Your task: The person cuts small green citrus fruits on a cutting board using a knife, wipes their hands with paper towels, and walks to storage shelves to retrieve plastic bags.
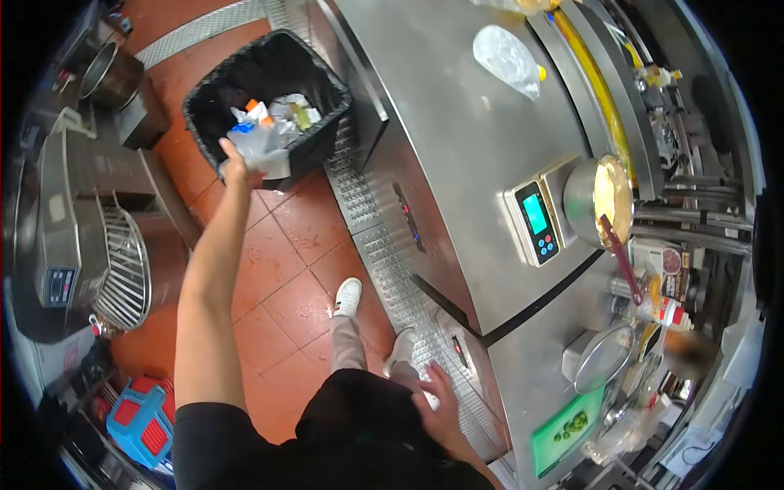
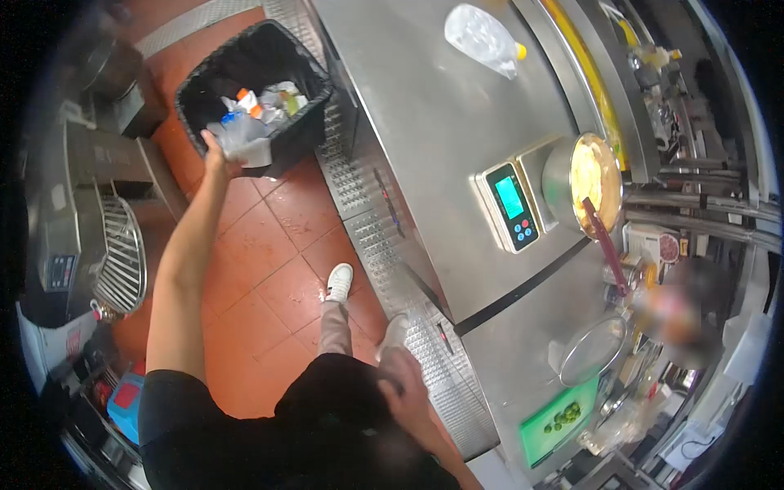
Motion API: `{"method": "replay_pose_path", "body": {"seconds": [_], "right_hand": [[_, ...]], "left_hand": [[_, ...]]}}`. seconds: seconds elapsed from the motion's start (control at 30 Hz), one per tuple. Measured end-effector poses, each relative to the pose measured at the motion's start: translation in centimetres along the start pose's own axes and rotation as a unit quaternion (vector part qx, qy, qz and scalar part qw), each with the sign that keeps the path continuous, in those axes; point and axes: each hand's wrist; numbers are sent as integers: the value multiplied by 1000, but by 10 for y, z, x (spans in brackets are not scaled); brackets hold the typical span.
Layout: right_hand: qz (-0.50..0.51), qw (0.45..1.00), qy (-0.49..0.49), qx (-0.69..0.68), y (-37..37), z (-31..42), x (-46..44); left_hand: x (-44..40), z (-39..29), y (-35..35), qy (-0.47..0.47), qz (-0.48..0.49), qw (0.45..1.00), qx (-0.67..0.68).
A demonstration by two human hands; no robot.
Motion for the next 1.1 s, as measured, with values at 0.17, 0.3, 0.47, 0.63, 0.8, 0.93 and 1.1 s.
{"method": "replay_pose_path", "body": {"seconds": [0.17, 0.3, 0.47, 0.63, 0.8, 0.93, 1.1], "right_hand": [[-29, 930, -305, -205, 7, -99, 40], [-30, 885, -379, -269, 3, -146, 60], [-6, 914, -405, -26, -3, -202, 102], [-62, 864, -475, -151, 11, -229, 176], [-104, 728, -622, -267, 18, -287, 300], [-84, 662, -686, -291, 27, -360, 398], [-174, 641, -727, 173, 81, -483, 467]], "left_hand": [[4, -17, -38, -284, -147, 872, -369], [-17, 59, -14, -453, 183, 623, -611], [-33, 79, -24, -486, 154, 534, -675], [-58, 176, 43, -682, 139, 363, -620], [98, 179, 61, -410, 237, 473, -743], [247, 167, 75, -575, 134, 351, -727], [321, 187, 101, -350, 187, 436, -808]]}}
Point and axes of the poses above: each hand's wrist, its own x-axis away from the middle knuckle, its own y-axis out of the back of the hand, z = x × y, and after that the axes turned 13 degrees about -y, right-handed
